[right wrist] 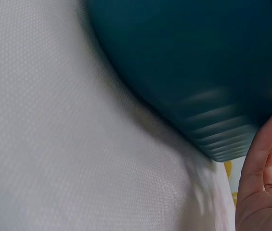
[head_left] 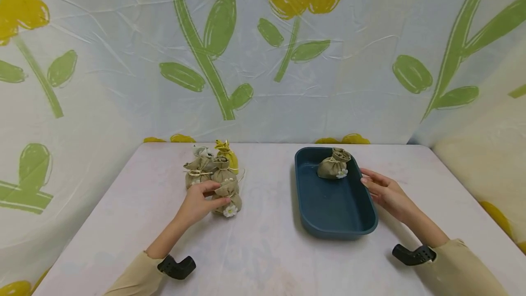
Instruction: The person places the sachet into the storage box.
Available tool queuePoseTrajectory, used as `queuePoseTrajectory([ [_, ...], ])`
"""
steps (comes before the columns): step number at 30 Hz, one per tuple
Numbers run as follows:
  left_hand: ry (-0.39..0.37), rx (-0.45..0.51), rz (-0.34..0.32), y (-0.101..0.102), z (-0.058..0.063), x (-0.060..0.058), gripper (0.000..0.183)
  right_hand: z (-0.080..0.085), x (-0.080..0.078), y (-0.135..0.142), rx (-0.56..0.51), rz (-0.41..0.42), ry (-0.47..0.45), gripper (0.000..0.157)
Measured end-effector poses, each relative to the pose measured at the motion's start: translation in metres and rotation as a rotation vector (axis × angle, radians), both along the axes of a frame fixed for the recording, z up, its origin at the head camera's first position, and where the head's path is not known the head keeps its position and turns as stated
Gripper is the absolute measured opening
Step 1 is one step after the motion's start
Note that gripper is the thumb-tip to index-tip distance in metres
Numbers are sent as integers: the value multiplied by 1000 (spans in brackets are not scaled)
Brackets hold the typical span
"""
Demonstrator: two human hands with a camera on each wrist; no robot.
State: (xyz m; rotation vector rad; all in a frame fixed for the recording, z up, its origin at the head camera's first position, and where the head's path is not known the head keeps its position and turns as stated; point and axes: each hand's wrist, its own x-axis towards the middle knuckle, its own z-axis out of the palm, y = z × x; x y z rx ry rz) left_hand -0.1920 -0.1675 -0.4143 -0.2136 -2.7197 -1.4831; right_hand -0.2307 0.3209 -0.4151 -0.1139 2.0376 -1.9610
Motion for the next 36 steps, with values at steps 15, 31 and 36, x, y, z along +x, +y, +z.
queuePoseTrajectory([
  [15,25,-8,64,2,-9,1,48,-6,2,-1,-66,19,19,28],
  [31,81,19,158,15,-4,-3,49,-6,-4,0,-97,29,37,29],
  [36,102,58,136,18,-6,-3,44,-6,-2,1,-103,21,29,28],
])
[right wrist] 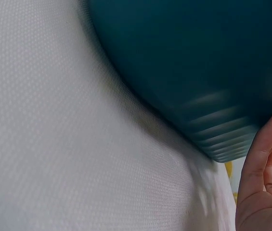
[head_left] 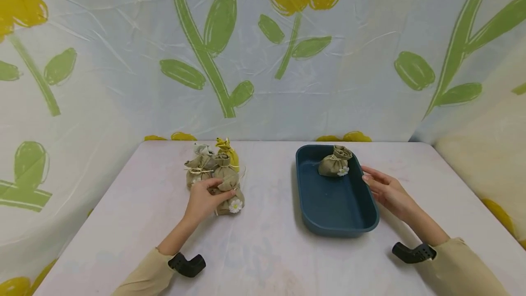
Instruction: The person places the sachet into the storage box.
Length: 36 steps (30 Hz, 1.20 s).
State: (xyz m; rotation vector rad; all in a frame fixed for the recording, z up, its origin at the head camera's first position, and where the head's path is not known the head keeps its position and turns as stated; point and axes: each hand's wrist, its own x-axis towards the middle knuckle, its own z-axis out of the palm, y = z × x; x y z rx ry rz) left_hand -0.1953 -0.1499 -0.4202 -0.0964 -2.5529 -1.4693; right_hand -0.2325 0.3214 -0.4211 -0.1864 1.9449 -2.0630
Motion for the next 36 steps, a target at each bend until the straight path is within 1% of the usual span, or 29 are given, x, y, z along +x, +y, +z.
queuePoseTrajectory([
  [2,-11,11,-8,2,0,1,44,0,1,0,-6,-1,-1,28],
  [8,-101,47,-16,5,-4,4,51,-3,4,1,-2,7,-7,28],
  [17,-126,81,-42,1,-8,2,53,-1,4,3,-9,-5,4,28],
  [24,-141,104,-32,5,-8,0,54,-1,4,4,-46,4,12,29],
  [28,-146,101,-33,5,-4,-1,54,-1,4,4,-45,9,14,30],
  [32,-131,65,-39,3,1,-2,54,-1,2,2,-21,3,20,29],
  [36,-134,12,-41,1,3,-1,55,-2,0,1,23,0,15,29],
])
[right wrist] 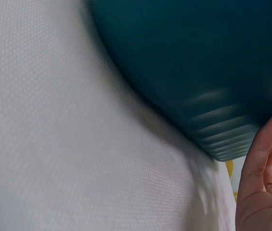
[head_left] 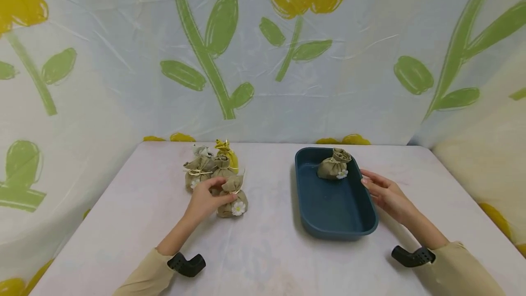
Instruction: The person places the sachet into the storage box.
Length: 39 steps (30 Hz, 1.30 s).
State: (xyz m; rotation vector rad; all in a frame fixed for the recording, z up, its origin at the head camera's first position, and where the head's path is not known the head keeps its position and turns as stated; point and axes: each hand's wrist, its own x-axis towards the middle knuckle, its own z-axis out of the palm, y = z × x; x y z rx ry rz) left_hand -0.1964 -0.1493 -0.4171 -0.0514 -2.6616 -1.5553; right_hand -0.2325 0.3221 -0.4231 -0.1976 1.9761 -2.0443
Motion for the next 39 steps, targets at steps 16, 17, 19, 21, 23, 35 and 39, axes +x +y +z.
queuePoseTrajectory([
  [16,168,-72,-69,0,3,-8,16,13,-4,0,141,-25,20,31],
  [17,167,-67,-64,0,2,-8,16,13,-4,0,142,-27,19,31],
  [19,154,-64,-56,-1,0,-7,17,13,-3,1,149,-25,15,31],
  [21,134,-60,-52,-1,-1,-5,19,12,-1,1,166,-27,7,32],
  [23,118,-57,-48,-1,-2,-4,18,11,0,1,185,-30,0,34],
  [35,110,-81,-9,2,-1,-1,43,11,1,2,236,-33,-2,41],
  [39,119,-108,2,3,-1,0,45,9,1,1,216,-36,-11,36],
])
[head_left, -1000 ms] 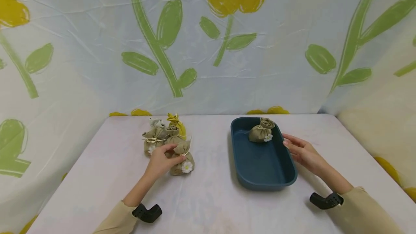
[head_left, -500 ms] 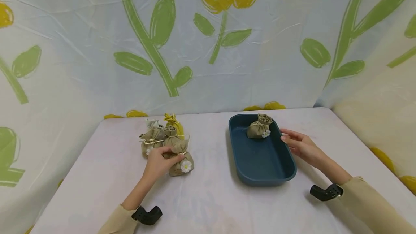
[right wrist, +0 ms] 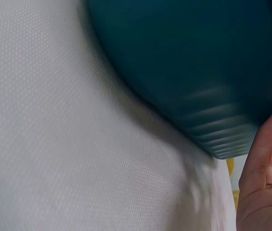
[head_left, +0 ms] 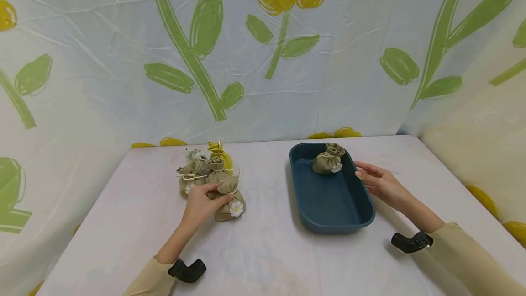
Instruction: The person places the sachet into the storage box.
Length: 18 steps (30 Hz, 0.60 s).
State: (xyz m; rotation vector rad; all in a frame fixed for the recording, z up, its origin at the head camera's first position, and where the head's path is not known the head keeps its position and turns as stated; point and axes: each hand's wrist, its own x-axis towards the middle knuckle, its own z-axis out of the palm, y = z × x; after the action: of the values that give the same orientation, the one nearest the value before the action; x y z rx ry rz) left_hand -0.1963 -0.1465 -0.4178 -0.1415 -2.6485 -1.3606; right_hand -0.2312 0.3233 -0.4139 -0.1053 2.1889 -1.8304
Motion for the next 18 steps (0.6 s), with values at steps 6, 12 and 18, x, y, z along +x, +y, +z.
queuePoseTrajectory([
  [6,45,-31,10,2,2,2,43,-1,0,0,-72,10,0,30],
  [12,75,-26,6,3,4,3,41,-1,0,0,-132,10,-9,29],
  [18,106,-31,-10,5,7,5,35,-3,0,-1,-125,-1,-17,29],
])
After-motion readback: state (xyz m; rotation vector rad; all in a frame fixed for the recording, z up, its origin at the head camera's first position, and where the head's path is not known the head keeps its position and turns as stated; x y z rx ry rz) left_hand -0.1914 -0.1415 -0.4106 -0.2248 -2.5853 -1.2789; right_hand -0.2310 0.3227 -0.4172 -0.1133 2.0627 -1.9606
